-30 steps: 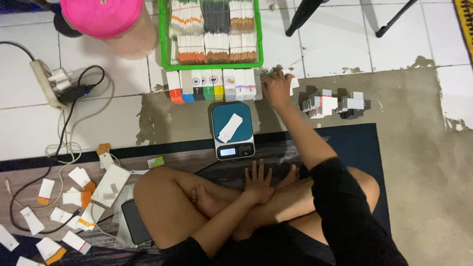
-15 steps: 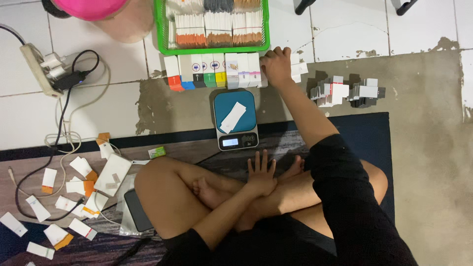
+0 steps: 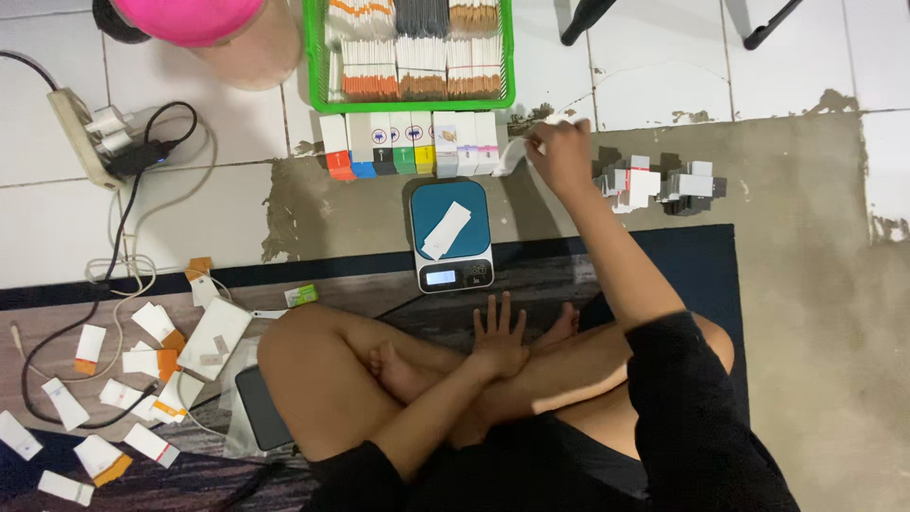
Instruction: The person places small paper slips onto a scale by hand and luego moves them into sorted piles.
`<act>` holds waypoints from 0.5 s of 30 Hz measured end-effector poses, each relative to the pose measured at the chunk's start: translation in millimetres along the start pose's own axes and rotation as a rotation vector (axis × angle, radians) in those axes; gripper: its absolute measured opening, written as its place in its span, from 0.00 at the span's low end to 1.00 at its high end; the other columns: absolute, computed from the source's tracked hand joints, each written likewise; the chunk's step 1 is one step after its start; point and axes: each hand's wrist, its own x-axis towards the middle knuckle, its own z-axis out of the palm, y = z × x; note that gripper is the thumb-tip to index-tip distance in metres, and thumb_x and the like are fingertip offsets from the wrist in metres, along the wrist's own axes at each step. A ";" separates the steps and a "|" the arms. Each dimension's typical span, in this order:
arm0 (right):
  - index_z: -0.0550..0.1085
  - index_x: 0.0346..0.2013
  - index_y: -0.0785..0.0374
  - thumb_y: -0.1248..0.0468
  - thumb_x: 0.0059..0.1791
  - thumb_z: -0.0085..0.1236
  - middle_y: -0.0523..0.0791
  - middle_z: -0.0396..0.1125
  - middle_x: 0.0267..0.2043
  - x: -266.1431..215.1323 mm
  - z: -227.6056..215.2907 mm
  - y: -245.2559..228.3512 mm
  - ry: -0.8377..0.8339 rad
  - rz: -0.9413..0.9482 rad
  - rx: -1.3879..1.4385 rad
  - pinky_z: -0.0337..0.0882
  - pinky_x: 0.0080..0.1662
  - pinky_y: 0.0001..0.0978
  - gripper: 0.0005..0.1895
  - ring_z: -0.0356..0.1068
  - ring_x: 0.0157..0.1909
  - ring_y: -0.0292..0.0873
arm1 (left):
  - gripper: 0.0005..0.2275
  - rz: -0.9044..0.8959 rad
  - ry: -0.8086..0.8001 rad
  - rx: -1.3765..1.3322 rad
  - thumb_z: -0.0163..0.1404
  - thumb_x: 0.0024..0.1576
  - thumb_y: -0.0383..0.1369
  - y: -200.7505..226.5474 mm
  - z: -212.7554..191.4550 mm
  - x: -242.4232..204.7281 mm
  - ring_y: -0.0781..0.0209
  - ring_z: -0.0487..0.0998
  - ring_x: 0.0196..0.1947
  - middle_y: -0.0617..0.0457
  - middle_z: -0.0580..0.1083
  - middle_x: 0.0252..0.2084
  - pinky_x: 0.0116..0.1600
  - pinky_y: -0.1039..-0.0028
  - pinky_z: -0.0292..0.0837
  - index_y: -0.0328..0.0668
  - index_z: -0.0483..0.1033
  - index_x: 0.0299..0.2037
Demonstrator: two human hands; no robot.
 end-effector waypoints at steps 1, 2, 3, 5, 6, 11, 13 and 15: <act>0.76 0.30 0.56 0.67 0.46 0.64 0.39 0.71 0.26 -8.9 -15.9 -6.0 0.002 -0.002 -0.006 0.59 0.49 0.43 0.03 0.72 0.33 0.44 | 0.32 0.005 0.005 -0.001 0.30 0.60 0.44 -0.4 0.8 0.6 0.33 0.13 0.71 0.39 0.17 0.73 0.67 0.34 0.14 0.47 0.38 0.74; 0.77 0.31 0.56 0.67 0.47 0.64 0.40 0.72 0.27 -18.1 -31.9 -12.1 0.048 0.039 0.011 0.60 0.47 0.39 0.03 0.72 0.32 0.43 | 0.31 0.005 0.005 -0.002 0.31 0.60 0.44 -0.6 1.6 1.1 0.33 0.13 0.71 0.39 0.17 0.73 0.67 0.34 0.15 0.46 0.39 0.74; 0.78 0.32 0.57 0.68 0.47 0.64 0.40 0.73 0.27 -26.8 -47.6 -18.6 0.097 0.080 0.029 0.61 0.45 0.36 0.03 0.73 0.32 0.42 | 0.31 0.004 0.007 -0.002 0.31 0.60 0.44 -1.6 1.9 1.7 0.33 0.13 0.71 0.39 0.18 0.73 0.67 0.34 0.15 0.45 0.39 0.74; 0.78 0.33 0.59 0.70 0.47 0.62 0.43 0.73 0.28 -47.3 -45.3 -31.3 0.106 0.105 0.201 0.63 0.45 0.38 0.03 0.73 0.33 0.46 | 0.31 0.006 0.020 0.005 0.32 0.60 0.44 -0.6 0.8 -0.9 0.32 0.14 0.71 0.37 0.19 0.73 0.67 0.34 0.16 0.45 0.40 0.74; 0.78 0.33 0.61 0.71 0.48 0.61 0.46 0.73 0.29 -58.2 -43.8 -37.8 0.108 0.131 0.377 0.64 0.44 0.39 0.03 0.74 0.34 0.50 | 0.32 0.005 0.029 0.011 0.34 0.60 0.44 -0.1 0.8 -2.5 0.32 0.15 0.71 0.36 0.19 0.73 0.67 0.34 0.16 0.44 0.41 0.74; 0.79 0.34 0.63 0.70 0.45 0.63 0.52 0.72 0.29 -85.6 0.3 -87.3 -0.104 0.205 0.797 0.68 0.42 0.42 0.04 0.73 0.34 0.52 | 0.32 -0.010 0.033 0.022 0.32 0.59 0.45 -0.1 3.9 -1.6 0.33 0.15 0.71 0.39 0.19 0.74 0.68 0.34 0.17 0.47 0.40 0.74; 0.79 0.34 0.66 0.71 0.43 0.63 0.54 0.73 0.29 -85.8 19.3 -102.0 -0.143 0.204 0.817 0.68 0.42 0.44 0.06 0.74 0.34 0.55 | 0.32 -0.014 0.033 0.011 0.32 0.59 0.44 -1.0 4.6 -1.4 0.34 0.15 0.71 0.40 0.20 0.74 0.68 0.35 0.17 0.47 0.40 0.74; 0.78 0.35 0.67 0.67 0.43 0.64 0.57 0.73 0.29 -81.7 45.2 -107.4 -0.147 0.173 0.663 0.69 0.41 0.49 0.08 0.73 0.34 0.63 | 0.32 -0.007 0.019 0.029 0.31 0.58 0.44 -1.9 5.5 2.0 0.34 0.15 0.72 0.40 0.20 0.74 0.68 0.35 0.17 0.47 0.39 0.74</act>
